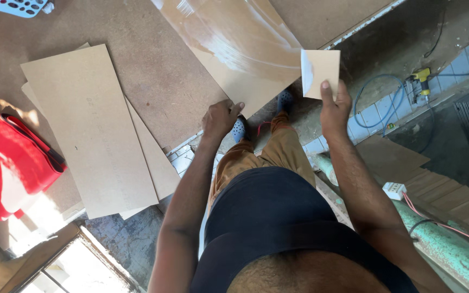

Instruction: The person cuts a piece of cardboard, applies glue to its surface, places a red paper sheet on top, and trims the excess paper. The process is repeated for a second unit. The finished items are stacked on the table.

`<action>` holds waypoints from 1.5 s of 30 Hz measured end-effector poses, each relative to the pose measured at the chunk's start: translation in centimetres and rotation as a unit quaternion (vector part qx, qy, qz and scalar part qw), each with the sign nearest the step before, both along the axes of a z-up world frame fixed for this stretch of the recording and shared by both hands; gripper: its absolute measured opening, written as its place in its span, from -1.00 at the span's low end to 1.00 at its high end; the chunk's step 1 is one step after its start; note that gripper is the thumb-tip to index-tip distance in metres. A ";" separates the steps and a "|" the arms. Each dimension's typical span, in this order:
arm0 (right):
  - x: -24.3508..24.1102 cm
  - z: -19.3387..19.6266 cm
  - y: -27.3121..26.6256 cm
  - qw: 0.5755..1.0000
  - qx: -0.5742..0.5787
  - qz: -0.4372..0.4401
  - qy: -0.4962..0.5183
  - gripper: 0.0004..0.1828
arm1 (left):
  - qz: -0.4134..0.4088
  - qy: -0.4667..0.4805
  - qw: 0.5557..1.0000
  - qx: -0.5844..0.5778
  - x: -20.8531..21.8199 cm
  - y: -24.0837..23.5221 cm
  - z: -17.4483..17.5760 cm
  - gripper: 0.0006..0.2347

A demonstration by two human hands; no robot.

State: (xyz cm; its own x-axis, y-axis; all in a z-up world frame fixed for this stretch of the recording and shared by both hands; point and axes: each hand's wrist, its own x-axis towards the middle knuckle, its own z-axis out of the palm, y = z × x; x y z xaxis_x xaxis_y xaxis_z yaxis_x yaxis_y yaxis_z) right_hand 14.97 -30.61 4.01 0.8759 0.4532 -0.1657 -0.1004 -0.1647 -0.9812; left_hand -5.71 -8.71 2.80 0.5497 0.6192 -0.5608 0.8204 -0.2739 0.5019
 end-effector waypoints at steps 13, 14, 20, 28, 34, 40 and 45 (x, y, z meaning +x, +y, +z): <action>-7.5 -4.7 -0.2 0.795 -0.198 0.271 -0.506 -0.67 | -0.155 0.087 0.958 0.225 0.1 5.6 -4.5 -0.20; -8.1 -4.1 -1.1 0.789 -0.176 0.286 -0.515 -0.68 | -0.155 0.085 0.957 0.231 0.3 5.7 -4.5 -0.19; -2.0 -2.6 0.5 0.763 -0.236 0.193 -0.571 -0.66 | -0.163 0.080 0.956 0.229 -0.2 5.7 -4.3 -0.20; -6.9 0.0 4.2 0.755 -0.118 0.401 -0.505 -0.81 | -0.145 0.062 0.963 0.217 -0.6 5.7 -3.9 -0.32; -0.9 0.3 9.6 0.780 -0.180 0.280 -0.531 -0.80 | -0.134 0.040 0.961 0.240 -0.7 5.6 -4.2 -0.52; -5.4 -0.2 6.0 0.713 -0.063 0.442 -0.541 -0.73 | -0.117 0.035 0.962 0.244 -0.4 5.4 -4.2 -0.53; -1.6 -1.5 0.6 0.936 -0.092 0.290 -0.178 -0.81 | -0.100 0.001 0.956 0.274 0.3 4.0 -4.3 -0.54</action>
